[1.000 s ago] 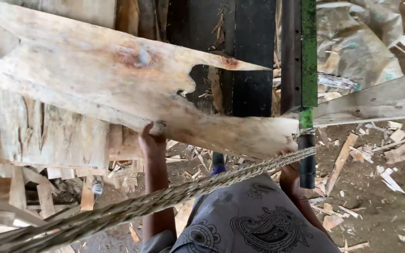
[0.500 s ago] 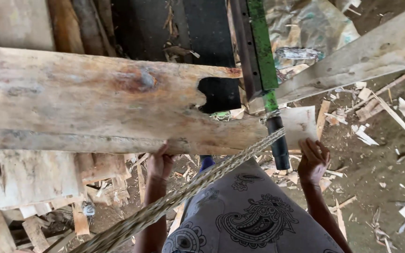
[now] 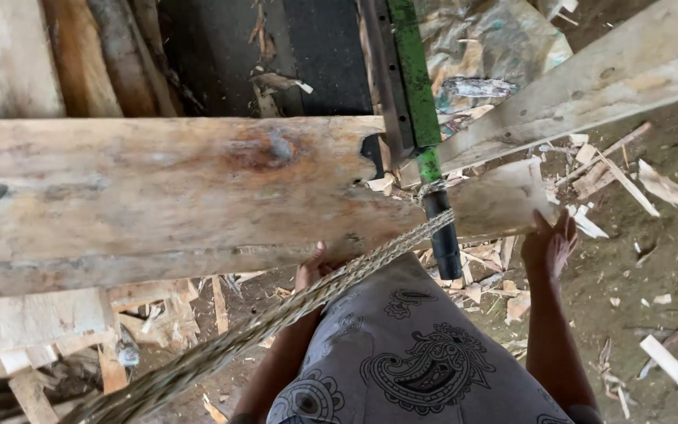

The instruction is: Trimming wood veneer sheets using a mechanical clipper.

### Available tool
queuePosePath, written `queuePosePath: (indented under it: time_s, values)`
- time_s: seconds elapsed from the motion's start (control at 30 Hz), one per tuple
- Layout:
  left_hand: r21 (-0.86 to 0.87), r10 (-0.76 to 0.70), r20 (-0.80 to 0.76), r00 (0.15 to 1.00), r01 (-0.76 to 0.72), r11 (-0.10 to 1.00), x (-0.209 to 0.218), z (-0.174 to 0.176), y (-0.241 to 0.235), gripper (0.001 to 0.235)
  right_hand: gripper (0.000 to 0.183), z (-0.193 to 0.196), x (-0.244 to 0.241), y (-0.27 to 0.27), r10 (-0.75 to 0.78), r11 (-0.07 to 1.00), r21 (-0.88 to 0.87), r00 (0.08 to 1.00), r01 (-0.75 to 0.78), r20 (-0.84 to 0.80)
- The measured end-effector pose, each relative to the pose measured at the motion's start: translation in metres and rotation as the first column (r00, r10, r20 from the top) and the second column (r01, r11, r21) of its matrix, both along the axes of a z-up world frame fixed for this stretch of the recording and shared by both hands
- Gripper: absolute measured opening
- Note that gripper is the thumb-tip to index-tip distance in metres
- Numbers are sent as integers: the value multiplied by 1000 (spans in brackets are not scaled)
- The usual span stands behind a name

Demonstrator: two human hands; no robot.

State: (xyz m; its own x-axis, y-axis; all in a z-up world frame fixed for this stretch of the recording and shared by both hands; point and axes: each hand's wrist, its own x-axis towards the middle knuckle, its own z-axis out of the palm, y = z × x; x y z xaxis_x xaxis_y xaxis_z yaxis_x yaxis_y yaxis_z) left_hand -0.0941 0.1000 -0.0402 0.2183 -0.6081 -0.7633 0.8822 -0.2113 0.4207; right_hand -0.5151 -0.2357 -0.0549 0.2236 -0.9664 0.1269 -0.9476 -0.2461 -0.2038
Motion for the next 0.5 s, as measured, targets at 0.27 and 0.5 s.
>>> queuePosePath:
  time_s: [0.27, 0.5]
  values:
    - [-148, 632, -49, 773, -632, 761, 57, 25, 29, 49, 62, 129, 99, 42, 48, 921, 379, 992, -91, 120]
    - [-233, 665, 0, 747, -646, 727, 30, -17, 11, 41, 62, 218, 169, 84, -674, 354, 251, -60, -901, 736]
